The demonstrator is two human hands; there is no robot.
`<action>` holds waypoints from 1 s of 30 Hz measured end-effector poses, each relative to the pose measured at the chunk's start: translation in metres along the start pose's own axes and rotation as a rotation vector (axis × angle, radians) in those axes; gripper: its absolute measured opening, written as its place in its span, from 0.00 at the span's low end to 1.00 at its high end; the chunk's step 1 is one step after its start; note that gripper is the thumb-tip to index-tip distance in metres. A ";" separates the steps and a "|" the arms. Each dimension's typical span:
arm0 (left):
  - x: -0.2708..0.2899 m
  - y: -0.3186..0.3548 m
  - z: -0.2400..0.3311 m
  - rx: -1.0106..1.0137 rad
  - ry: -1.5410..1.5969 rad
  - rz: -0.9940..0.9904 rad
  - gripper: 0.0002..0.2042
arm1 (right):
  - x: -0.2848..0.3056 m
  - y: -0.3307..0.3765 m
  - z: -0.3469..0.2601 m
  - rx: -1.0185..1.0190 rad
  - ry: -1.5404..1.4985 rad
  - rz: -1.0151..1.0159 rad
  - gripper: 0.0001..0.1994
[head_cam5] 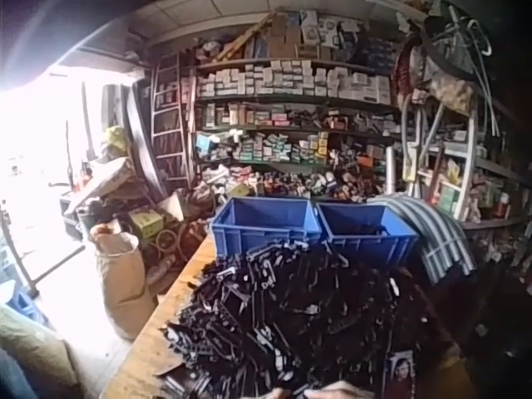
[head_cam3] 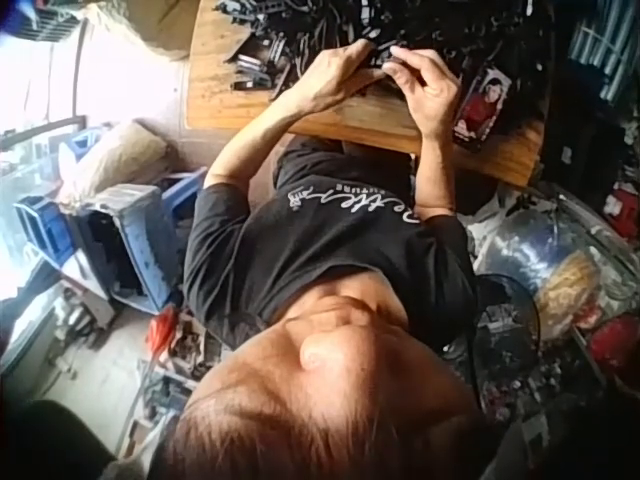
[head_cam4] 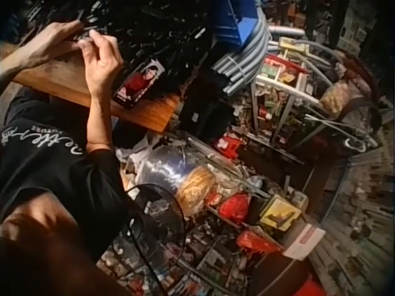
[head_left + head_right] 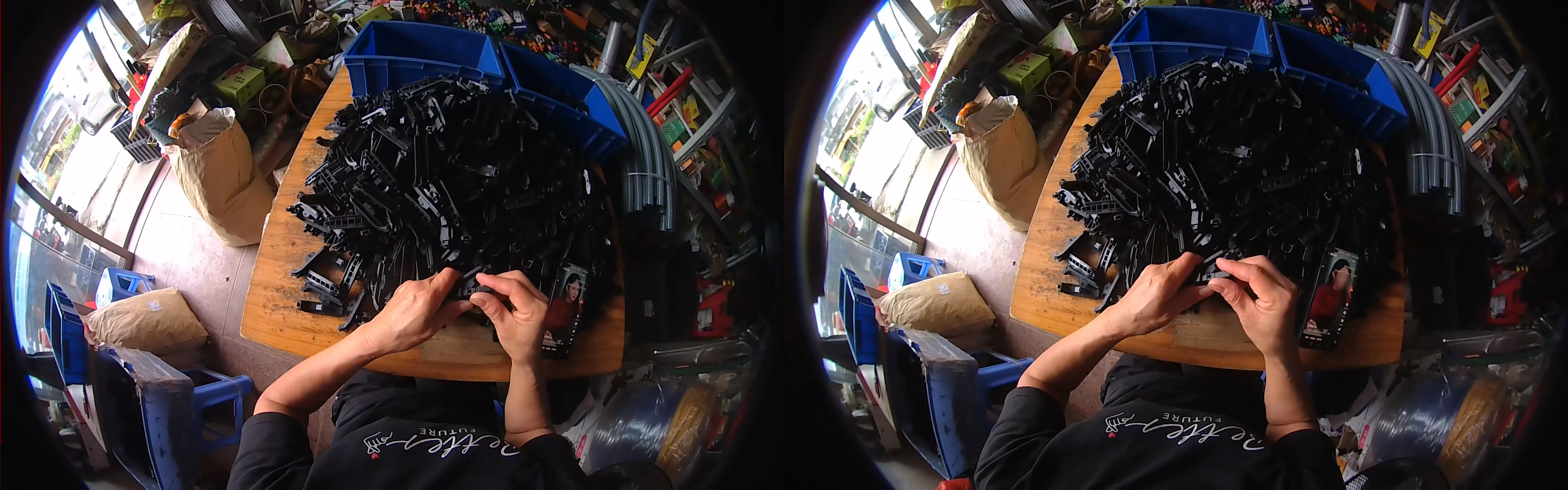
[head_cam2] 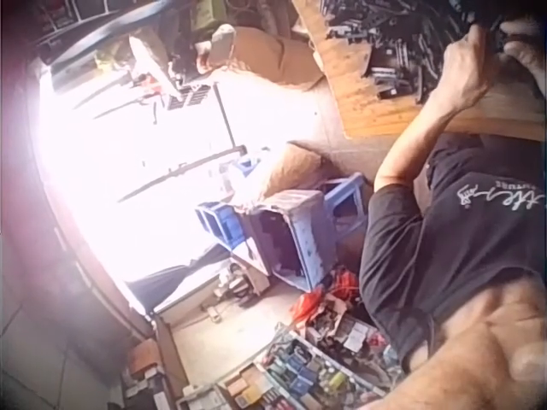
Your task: Sorting and inspecting black plastic components from a large pile on a table into blue storage bins.
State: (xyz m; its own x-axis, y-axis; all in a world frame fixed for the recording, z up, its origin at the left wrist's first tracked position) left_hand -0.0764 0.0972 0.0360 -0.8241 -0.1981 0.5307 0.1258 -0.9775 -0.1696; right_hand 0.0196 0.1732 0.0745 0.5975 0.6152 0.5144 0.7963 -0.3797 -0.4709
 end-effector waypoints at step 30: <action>0.077 -0.036 0.030 -0.222 -0.591 0.462 0.16 | 0.235 -0.167 0.056 -0.021 0.223 0.401 0.17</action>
State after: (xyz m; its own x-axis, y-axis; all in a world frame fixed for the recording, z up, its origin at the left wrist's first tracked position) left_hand -0.1280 0.1151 0.1078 -0.2768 -0.6485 0.7091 0.2197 -0.7611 -0.6103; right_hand 0.0216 0.4201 0.2340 0.8628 0.2539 0.4371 0.4983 -0.5726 -0.6510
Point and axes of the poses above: each hand's wrist, its own y-axis away from the middle knuckle, its own x-axis out of the back of the hand, z = x × y, the point moved 9 cm from there along -y, towards the middle knuckle, and after that the axes turned 7 degrees about -z, right-handed, at the moved point
